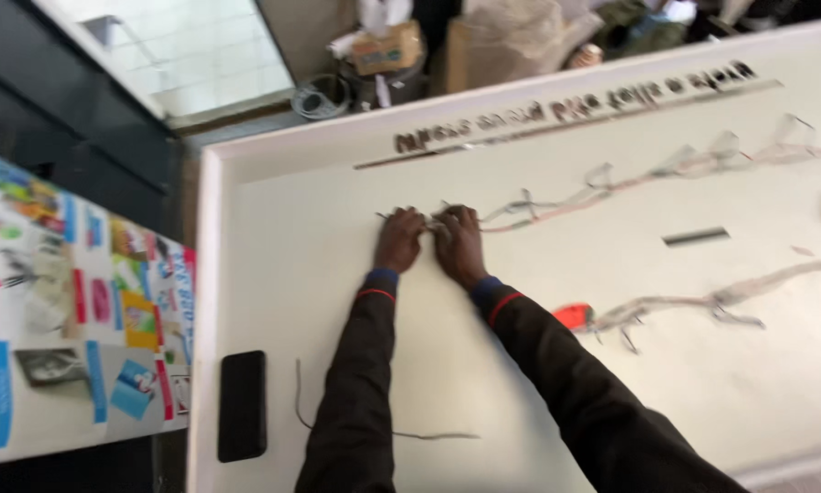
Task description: The person works at a white table, repeatedly stripping, twisting, and taping sections of multi-colored wires. They use a utility knife to cut black electrical tape and wrap it around wire bundles, then continue stripping and twisting additional wire sections.
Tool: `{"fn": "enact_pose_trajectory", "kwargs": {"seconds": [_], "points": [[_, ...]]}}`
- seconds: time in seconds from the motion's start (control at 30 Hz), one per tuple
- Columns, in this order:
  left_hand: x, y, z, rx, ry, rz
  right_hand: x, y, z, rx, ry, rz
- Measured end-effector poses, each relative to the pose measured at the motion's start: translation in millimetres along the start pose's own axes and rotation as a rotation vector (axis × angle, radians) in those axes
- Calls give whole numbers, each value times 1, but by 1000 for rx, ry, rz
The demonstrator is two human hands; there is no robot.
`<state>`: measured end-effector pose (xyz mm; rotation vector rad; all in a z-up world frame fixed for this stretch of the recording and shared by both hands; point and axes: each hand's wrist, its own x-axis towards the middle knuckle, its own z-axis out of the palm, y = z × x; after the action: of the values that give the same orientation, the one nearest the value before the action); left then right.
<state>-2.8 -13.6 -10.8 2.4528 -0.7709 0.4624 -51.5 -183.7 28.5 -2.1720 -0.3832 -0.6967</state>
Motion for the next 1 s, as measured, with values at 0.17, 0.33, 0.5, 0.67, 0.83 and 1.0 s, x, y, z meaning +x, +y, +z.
{"fn": "enact_pose_trajectory", "kwargs": {"seconds": [0.17,0.33,0.5,0.67,0.83,1.0], "points": [[3,19,-16,9,20,-34,-18,-7,-25,113,-56,106],[5,26,-30,-5,144,-38,-34,2,-87,323,-107,313],[2,32,-34,106,317,11,-71,70,-177,427,-169,398],[0,38,-37,165,363,44,-100,140,-292,132,-56,591],[30,90,-12,122,408,25,-111,237,-389,-243,-44,593],[74,213,55,-460,34,96,-91,303,-429,-389,-132,492]]}}
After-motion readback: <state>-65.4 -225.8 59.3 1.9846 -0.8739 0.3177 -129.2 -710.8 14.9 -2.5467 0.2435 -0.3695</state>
